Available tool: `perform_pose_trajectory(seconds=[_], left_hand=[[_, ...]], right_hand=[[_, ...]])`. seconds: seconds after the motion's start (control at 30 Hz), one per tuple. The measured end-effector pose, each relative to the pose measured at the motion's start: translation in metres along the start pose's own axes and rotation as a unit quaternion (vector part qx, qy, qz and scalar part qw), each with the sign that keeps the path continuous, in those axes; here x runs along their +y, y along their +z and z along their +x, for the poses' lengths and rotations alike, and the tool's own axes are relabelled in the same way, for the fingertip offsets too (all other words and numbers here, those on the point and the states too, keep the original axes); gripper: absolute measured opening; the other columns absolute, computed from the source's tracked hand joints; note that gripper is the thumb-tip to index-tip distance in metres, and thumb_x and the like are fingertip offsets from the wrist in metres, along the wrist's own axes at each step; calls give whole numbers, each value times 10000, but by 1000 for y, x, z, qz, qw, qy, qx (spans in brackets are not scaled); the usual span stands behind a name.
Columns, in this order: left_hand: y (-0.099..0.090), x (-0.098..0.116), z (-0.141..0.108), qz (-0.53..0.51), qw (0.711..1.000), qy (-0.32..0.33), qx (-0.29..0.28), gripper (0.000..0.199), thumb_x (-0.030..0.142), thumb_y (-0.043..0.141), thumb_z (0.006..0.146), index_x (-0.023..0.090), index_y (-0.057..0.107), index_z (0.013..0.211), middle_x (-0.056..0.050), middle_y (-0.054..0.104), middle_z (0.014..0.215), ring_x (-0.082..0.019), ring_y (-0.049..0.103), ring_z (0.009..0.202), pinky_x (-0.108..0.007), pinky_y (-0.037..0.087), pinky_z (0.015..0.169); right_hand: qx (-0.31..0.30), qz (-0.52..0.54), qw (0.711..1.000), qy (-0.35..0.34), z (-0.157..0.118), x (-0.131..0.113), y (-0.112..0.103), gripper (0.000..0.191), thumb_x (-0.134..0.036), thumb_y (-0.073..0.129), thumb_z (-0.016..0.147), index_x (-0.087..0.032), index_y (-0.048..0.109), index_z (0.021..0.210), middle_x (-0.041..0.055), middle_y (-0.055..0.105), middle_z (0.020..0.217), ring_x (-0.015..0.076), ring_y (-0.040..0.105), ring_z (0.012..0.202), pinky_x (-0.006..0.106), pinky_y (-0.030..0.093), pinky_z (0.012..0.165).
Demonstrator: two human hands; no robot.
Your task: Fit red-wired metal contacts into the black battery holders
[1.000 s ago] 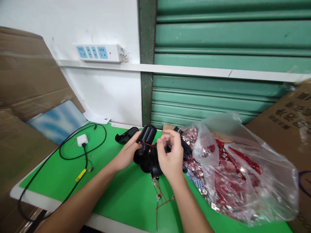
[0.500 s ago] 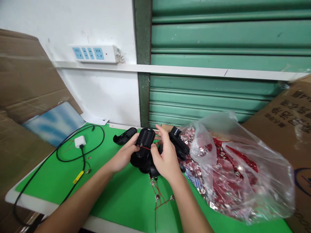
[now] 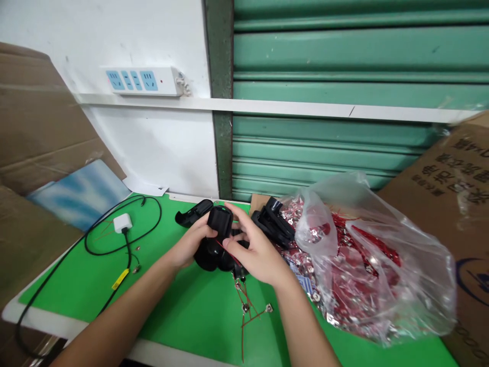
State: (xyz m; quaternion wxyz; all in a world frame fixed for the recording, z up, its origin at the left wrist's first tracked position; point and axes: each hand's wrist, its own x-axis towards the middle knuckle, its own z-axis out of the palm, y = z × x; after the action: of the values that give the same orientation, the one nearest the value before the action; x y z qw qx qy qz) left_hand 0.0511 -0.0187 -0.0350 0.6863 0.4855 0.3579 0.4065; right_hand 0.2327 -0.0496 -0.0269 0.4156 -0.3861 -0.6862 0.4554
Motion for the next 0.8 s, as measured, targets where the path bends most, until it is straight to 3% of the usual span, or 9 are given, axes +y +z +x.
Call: perform_pose_trajectory(seconds=[0.13,0.3,0.47,0.6,0.8], left_hand=[[1,1,0,-25,1000,17,-7,644,317,577,628,153,657,1246,-60,757,1186,-272,643,1085,-332,470,899],[0,-1,0,-3,1000,25,-16,638,274,562,643,170,651,1266,-49,746,1216,-244,634,1053,-301,470,834],[-3,-3,1,17,999,32,-16,604,252,546,676,183,649,1267,-29,757,1098,-198,631,905,-282,477,776],[-3,-4,1,8,999,37,-18,570,232,557,680,196,646,1242,-10,752,961,-197,648,862,-297,507,796],[-2,-3,0,8,999,41,-17,563,217,557,680,195,653,1235,-3,731,889,-192,636,834,-296,511,804]], right_hand=[[58,-16,998,-5,2,2,6,580,-281,632,942,-326,503,1505,70,593,1497,243,647,1228,372,602,894],[104,-64,993,-1,2,3,15,690,-251,603,935,-305,402,1593,112,576,1463,241,676,1116,377,616,830],[120,-151,980,-46,0,2,20,732,-203,561,940,-282,339,1633,122,583,1483,250,686,1099,451,607,938],[119,-187,972,-80,0,2,24,697,-182,551,946,-266,364,1612,123,563,1530,288,637,1279,509,558,1074],[145,-209,961,-107,1,4,31,683,-159,553,932,-234,386,1590,125,570,1526,274,617,1339,461,567,1089]])
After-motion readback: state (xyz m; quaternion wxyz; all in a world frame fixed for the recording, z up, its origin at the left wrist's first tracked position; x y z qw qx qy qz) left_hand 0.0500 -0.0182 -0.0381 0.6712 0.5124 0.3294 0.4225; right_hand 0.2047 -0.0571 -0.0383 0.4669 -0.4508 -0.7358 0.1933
